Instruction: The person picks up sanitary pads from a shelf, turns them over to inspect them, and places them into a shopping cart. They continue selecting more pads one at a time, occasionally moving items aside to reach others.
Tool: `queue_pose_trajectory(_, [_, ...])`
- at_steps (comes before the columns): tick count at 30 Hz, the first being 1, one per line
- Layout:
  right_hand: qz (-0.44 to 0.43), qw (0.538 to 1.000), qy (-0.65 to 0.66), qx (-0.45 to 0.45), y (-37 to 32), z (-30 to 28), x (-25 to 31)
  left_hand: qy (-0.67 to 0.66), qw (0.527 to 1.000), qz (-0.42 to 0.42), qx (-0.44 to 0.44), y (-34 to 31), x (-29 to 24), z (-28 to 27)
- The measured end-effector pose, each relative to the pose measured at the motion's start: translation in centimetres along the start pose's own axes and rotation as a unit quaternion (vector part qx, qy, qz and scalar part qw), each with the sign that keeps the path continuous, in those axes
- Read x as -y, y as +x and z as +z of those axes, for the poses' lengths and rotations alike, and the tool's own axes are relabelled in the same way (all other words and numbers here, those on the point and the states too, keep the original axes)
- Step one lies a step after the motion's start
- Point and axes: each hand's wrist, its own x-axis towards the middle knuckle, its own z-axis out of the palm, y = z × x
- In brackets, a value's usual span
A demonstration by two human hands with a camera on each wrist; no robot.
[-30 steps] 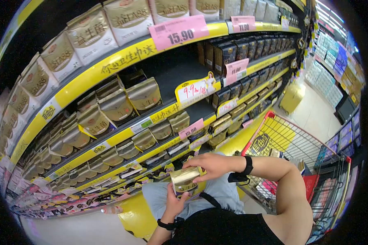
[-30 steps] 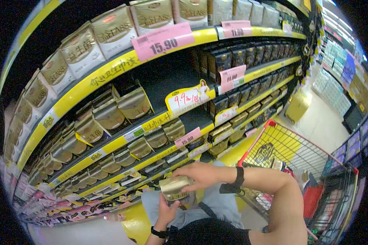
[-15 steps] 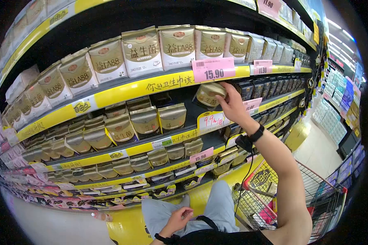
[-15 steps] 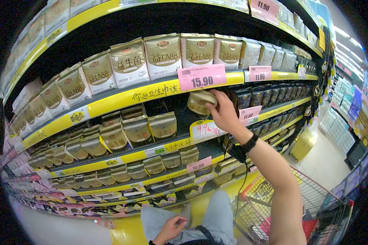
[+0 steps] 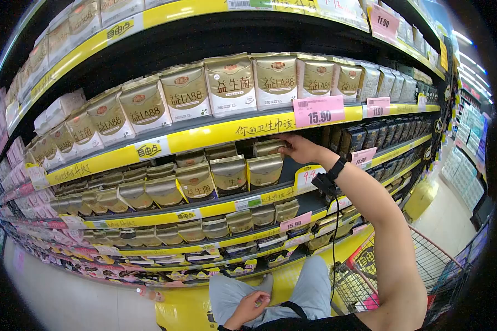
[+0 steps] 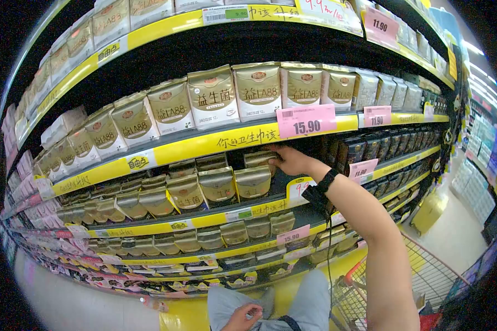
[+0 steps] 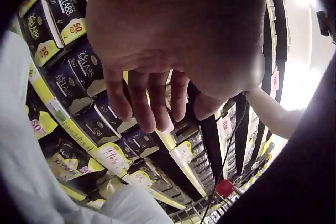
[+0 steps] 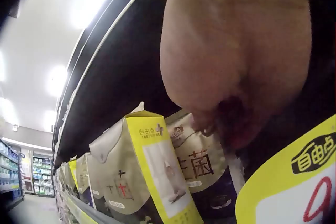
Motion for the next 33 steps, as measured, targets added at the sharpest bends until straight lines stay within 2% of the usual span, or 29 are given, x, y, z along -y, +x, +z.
queue_pose_trajectory(3, [0.015,1.000,0.012,0.015,0.0,-0.1,1.3,0.002,0.999,-0.037,0.014,-0.2,-0.4,-0.4])
queue_pose_trajectory(6, [-0.013,0.999,0.040,0.015,0.3,0.1,2.4,0.009,0.999,-0.026,0.026,0.3,0.0,-0.5])
queue_pose_trajectory(9, [-0.012,1.000,0.010,0.008,0.5,0.2,3.4,0.031,0.999,0.002,0.033,1.1,-0.9,-0.6])
queue_pose_trajectory(12, [0.134,0.974,0.177,0.053,0.6,-0.5,5.6,0.033,0.999,0.028,0.027,1.6,-1.7,-0.3])
queue_pose_trajectory(15, [0.182,0.957,0.224,0.032,0.5,-1.0,7.5,0.037,0.998,0.040,0.032,2.0,-1.2,0.4])
queue_pose_trajectory(19, [0.148,0.965,0.214,0.029,0.1,-1.2,6.4,0.057,0.997,0.011,0.044,1.8,-1.0,0.7])
queue_pose_trajectory(20, [0.113,0.972,0.205,0.009,-0.2,-1.3,5.9,0.064,0.997,0.006,0.048,1.8,-1.1,0.8])
queue_pose_trajectory(21, [0.147,0.955,0.258,0.011,-0.4,-1.5,5.9,0.057,0.997,0.011,0.044,1.7,-0.9,0.8])
queue_pose_trajectory(23, [0.129,0.969,0.210,-0.005,-2.7,-2.4,5.7,0.044,0.998,0.019,0.040,1.7,-0.4,0.8])
queue_pose_trajectory(25, [0.076,0.983,0.148,-0.082,-6.1,-2.8,5.6,0.050,0.998,0.012,0.040,1.7,-0.5,0.6])
queue_pose_trajectory(27, [0.057,0.976,0.172,-0.121,-11.0,-3.3,6.9,0.052,0.998,0.002,0.041,1.8,-0.6,0.6])
queue_pose_trajectory(29, [0.110,0.946,0.290,-0.097,-17.0,-3.9,8.3,0.053,0.998,-0.011,0.041,1.9,-0.4,0.9])
queue_pose_trajectory(31, [0.129,0.940,0.308,-0.068,-23.1,-4.3,8.7,0.041,0.998,-0.004,0.056,2.0,0.3,1.6])
queue_pose_trajectory(33, [0.184,0.923,0.319,-0.107,-29.2,-4.2,7.8,0.053,0.995,0.004,0.079,2.5,-0.3,1.9])
